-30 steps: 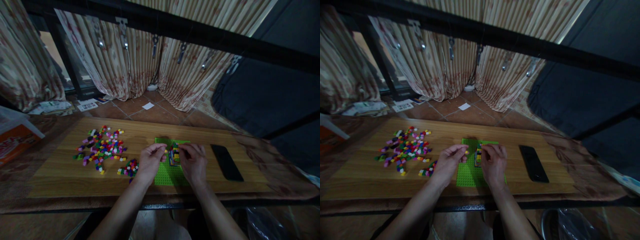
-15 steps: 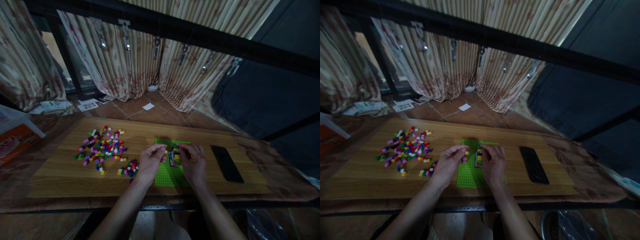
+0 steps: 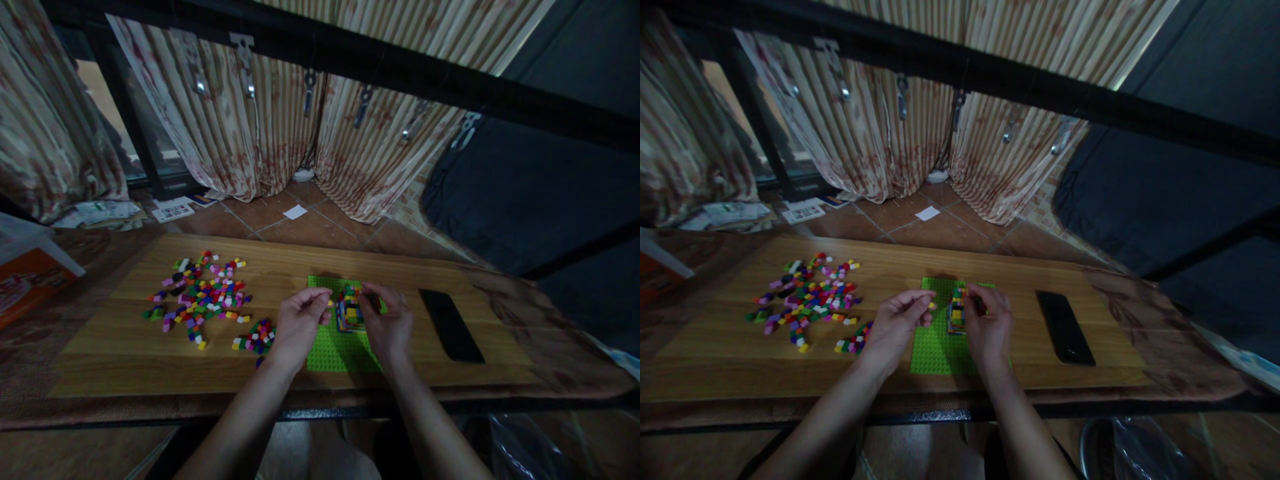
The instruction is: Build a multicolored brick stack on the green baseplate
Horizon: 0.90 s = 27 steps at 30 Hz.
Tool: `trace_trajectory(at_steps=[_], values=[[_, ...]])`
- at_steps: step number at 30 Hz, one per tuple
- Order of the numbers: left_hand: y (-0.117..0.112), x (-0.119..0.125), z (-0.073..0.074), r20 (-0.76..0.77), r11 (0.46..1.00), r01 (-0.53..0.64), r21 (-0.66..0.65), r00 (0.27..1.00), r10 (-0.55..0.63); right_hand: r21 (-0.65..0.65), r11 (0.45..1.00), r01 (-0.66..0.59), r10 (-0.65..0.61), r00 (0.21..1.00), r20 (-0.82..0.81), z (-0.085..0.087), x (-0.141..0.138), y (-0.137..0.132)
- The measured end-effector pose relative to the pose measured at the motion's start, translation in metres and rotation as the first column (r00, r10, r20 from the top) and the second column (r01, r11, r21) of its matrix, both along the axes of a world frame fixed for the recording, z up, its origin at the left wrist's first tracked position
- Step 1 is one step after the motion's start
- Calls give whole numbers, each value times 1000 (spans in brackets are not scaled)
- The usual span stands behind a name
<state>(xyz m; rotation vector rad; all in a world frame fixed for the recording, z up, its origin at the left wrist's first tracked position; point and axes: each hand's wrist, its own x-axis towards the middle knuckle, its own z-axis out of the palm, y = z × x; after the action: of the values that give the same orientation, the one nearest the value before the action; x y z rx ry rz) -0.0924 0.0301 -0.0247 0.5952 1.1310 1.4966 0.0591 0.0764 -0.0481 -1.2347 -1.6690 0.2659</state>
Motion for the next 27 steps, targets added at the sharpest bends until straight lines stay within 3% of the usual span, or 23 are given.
trace_trajectory(at_steps=[8, 14, 19, 27], values=[[0, 0, 0, -2, 1000, -1, 2, 1000, 1, -209, 975, 72, -128, 955, -269, -6, -3, 8], [0, 0, 0, -6, 1000, 5, -5, 1000, -5, -409, 907, -106, -204, 737, -644, -3, -10, 8], [0, 1, -1, -10, 1000, 14, -15, 1000, -14, -435, 875, -213, -232, 604, -762, 2, -14, 8], [3, 6, -7, 57, 999, 32, -43, 998, -30, -413, 874, -257, -182, 613, -768, 2, -8, 3]])
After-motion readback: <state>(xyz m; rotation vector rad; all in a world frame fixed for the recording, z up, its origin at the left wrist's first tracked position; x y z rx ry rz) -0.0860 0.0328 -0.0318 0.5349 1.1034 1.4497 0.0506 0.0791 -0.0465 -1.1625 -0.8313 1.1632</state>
